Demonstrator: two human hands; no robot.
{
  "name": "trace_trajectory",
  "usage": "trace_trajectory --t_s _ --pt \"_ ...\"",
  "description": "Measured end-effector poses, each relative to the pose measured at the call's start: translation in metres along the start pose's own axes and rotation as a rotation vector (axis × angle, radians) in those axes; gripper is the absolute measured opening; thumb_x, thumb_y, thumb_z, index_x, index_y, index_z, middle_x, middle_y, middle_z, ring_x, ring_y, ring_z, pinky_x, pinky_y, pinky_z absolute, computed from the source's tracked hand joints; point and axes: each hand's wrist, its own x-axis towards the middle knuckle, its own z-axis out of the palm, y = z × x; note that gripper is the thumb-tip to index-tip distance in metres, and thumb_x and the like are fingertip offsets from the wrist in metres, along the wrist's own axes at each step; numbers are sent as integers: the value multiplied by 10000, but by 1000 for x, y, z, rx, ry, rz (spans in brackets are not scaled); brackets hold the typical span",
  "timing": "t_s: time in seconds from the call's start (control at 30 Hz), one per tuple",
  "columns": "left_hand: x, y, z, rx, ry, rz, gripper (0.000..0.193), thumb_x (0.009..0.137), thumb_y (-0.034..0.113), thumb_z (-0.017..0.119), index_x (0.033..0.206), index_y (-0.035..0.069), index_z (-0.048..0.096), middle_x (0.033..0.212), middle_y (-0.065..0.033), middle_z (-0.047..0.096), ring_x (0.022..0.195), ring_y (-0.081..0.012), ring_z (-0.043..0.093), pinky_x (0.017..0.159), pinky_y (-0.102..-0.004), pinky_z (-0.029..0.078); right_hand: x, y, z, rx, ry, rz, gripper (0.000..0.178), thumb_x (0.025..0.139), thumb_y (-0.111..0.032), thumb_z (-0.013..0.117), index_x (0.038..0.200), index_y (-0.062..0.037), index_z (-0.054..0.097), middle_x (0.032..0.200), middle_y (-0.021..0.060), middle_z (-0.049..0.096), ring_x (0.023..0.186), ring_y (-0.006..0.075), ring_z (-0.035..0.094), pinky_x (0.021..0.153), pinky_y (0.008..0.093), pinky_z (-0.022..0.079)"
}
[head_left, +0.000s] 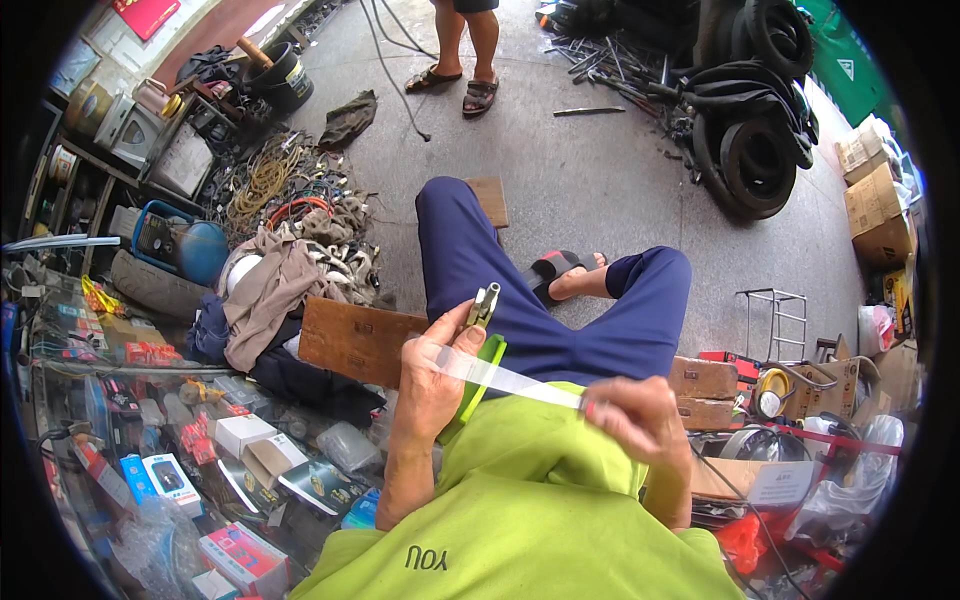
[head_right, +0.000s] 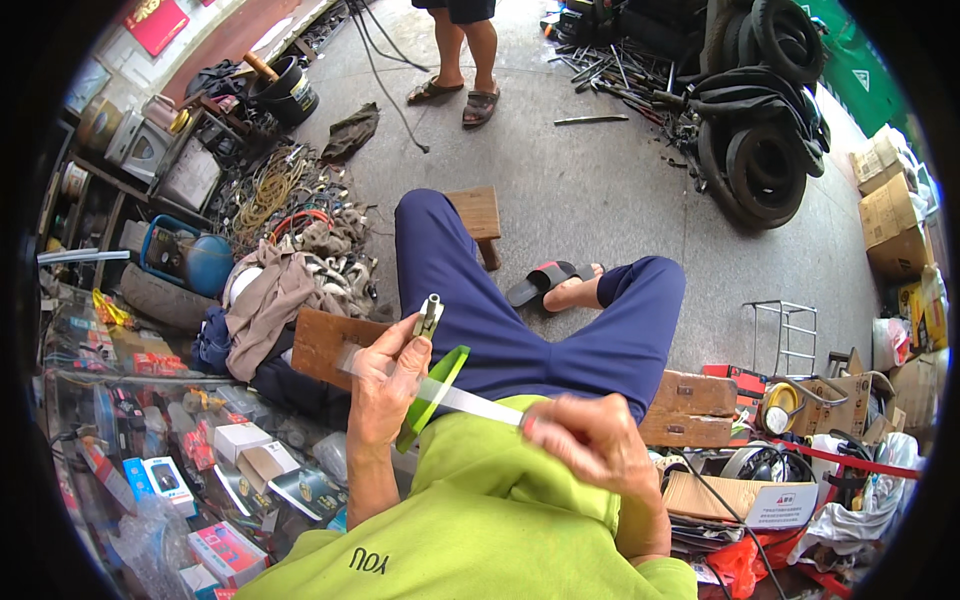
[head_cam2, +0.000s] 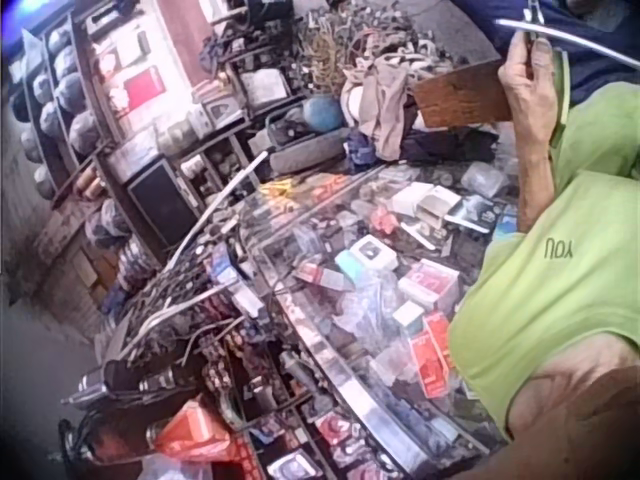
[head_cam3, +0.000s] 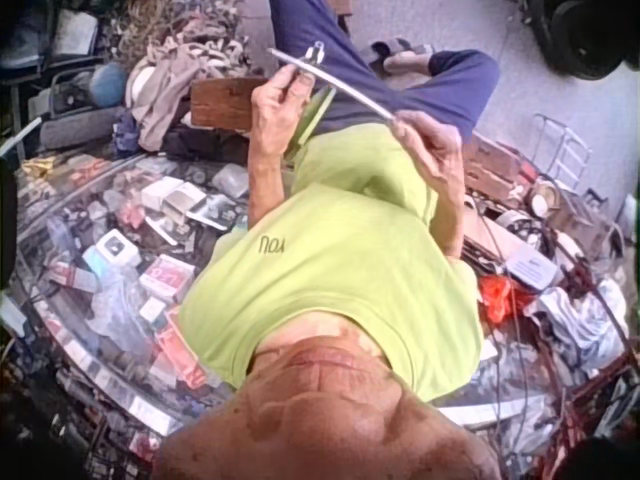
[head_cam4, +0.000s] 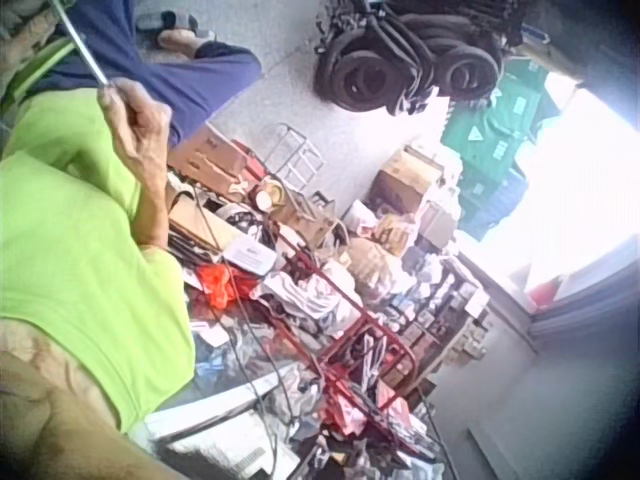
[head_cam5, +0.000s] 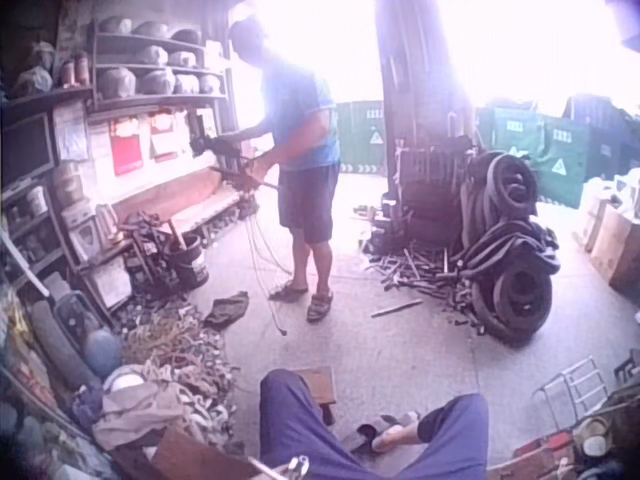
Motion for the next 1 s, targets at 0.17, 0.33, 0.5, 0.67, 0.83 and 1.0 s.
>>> trace_trajectory --t_s 0.17,0.33,0.5,0.67,0.83,1.0 --pt "-3 9 -2 -4 -53 -90 335 950 165 624 1220 -32 606 781 51 580 654 -11 437 565 -190 376 1 -2 15 18 130 -52 153 889 -127 678 930 21 671 644 61 643 523 91 589 513 236 457" --pt "-9 12 12 10 -202 -89 328 957 121 605 1241 -40 581 984 -21 677 849 -46 550 747 -214 476 37 11 20 22 439 51 263 826 -189 775 959 12 669 580 -26 491 538 21 418 474 203 332" --pt "-18 1 25 20 -319 -44 354 950 140 618 1259 -25 571 1130 -106 683 986 -89 585 857 -248 474 60 24 40 141 421 -50 156 829 -117 765 862 7 676 598 -57 509 548 16 402 477 204 324" --pt "-12 -2 21 54 -306 2 357 965 183 599 1252 -27 569 1059 -112 690 936 -69 561 831 -255 483 52 12 57 -14 412 -91 127 787 -30 728 852 -12 620 617 93 571 503 140 551 498 272 440" --pt "-13 -12 19 81 -260 -41 342 960 191 606 1216 -34 583 1017 -140 702 906 -58 564 804 -260 491 51 19 65 -74 365 -193 206 733 23 709 914 -10 617 726 145 637 595 271 657 540 318 497" --pt "-12 0 25 99 -270 -27 325 951 167 617 1203 -35 596 1028 -126 703 909 -70 584 814 -258 487 66 33 43 43 475 -50 134 829 -64 720 883 -9 611 628 74 586 504 103 519 485 278 426"
